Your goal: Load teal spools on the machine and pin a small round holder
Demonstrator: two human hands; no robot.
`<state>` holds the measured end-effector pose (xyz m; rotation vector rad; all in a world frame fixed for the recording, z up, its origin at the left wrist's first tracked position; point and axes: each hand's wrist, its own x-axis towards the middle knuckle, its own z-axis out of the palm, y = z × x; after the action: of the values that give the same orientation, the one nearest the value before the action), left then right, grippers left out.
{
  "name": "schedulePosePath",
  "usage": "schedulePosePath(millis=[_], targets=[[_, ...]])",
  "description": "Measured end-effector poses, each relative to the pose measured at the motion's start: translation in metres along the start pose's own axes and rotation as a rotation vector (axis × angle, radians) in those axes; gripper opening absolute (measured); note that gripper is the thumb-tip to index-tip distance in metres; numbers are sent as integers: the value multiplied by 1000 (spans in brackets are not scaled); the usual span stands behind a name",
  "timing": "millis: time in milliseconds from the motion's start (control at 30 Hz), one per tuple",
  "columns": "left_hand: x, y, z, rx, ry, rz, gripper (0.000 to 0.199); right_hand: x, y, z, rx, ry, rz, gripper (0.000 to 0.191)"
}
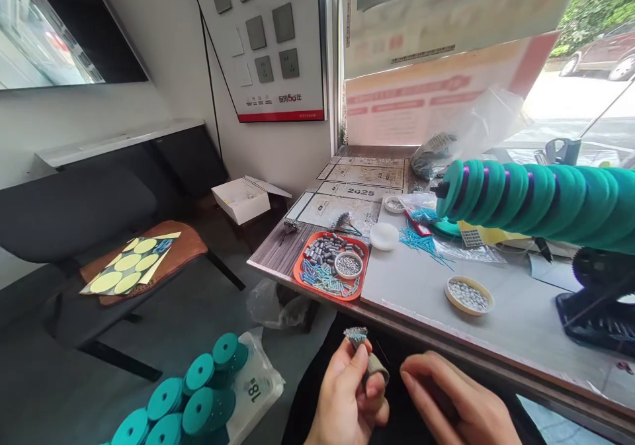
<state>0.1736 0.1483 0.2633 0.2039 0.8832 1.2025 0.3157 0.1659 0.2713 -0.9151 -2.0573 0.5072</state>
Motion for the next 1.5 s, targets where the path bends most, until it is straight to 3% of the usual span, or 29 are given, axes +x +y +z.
schedulePosePath(millis=[200, 533, 733, 1033, 1267, 1500], targets=[[-9, 2, 7, 109, 96, 13, 56, -3, 2, 5, -25, -67, -21, 9], [-9, -2, 10, 101, 194, 143, 51, -5, 0, 4, -115, -4, -81, 10], [-8, -2, 8, 101, 186, 92, 50, -4, 1, 6, -116, 14, -94, 11], [-5, -7, 3, 412, 263, 397, 49, -3, 0, 6, -133, 22, -94, 11], [-2, -9, -5, 548, 227, 575, 37, -3, 0, 7, -141, 23, -102, 10], [-2, -7, -5, 560, 223, 650, 33, -1, -3, 6, -134, 37, -107, 11]])
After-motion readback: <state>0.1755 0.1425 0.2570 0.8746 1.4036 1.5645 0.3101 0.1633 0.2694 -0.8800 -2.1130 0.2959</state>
